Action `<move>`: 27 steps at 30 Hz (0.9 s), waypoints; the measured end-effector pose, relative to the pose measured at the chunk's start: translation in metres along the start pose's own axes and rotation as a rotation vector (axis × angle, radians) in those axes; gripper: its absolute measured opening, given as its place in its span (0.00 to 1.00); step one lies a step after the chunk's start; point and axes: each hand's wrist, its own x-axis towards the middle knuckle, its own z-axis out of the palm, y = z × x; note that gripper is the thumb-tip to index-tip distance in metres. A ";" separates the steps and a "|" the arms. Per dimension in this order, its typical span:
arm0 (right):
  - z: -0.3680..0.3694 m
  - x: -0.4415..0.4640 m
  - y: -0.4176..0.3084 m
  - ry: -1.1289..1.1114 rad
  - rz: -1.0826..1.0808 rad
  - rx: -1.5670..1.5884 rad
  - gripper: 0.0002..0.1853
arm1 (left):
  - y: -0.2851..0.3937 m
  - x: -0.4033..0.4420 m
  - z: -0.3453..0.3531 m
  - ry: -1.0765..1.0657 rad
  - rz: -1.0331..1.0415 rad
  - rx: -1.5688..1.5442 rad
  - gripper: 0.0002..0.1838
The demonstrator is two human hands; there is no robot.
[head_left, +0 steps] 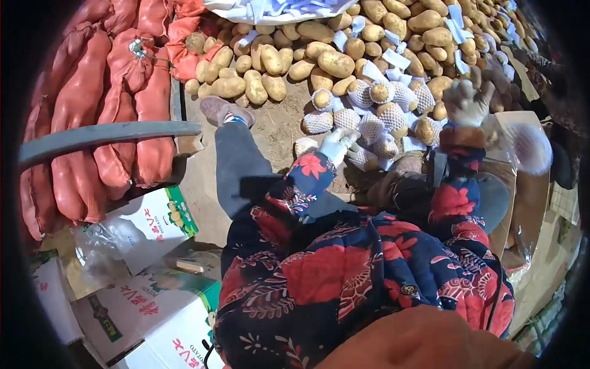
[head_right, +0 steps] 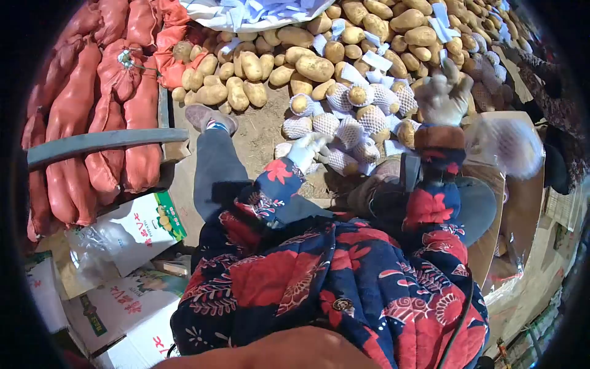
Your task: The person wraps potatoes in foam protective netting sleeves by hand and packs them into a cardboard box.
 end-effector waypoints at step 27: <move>-0.118 0.094 0.156 -0.135 0.369 -1.875 0.20 | 0.039 -0.007 -0.013 0.449 0.279 0.010 0.14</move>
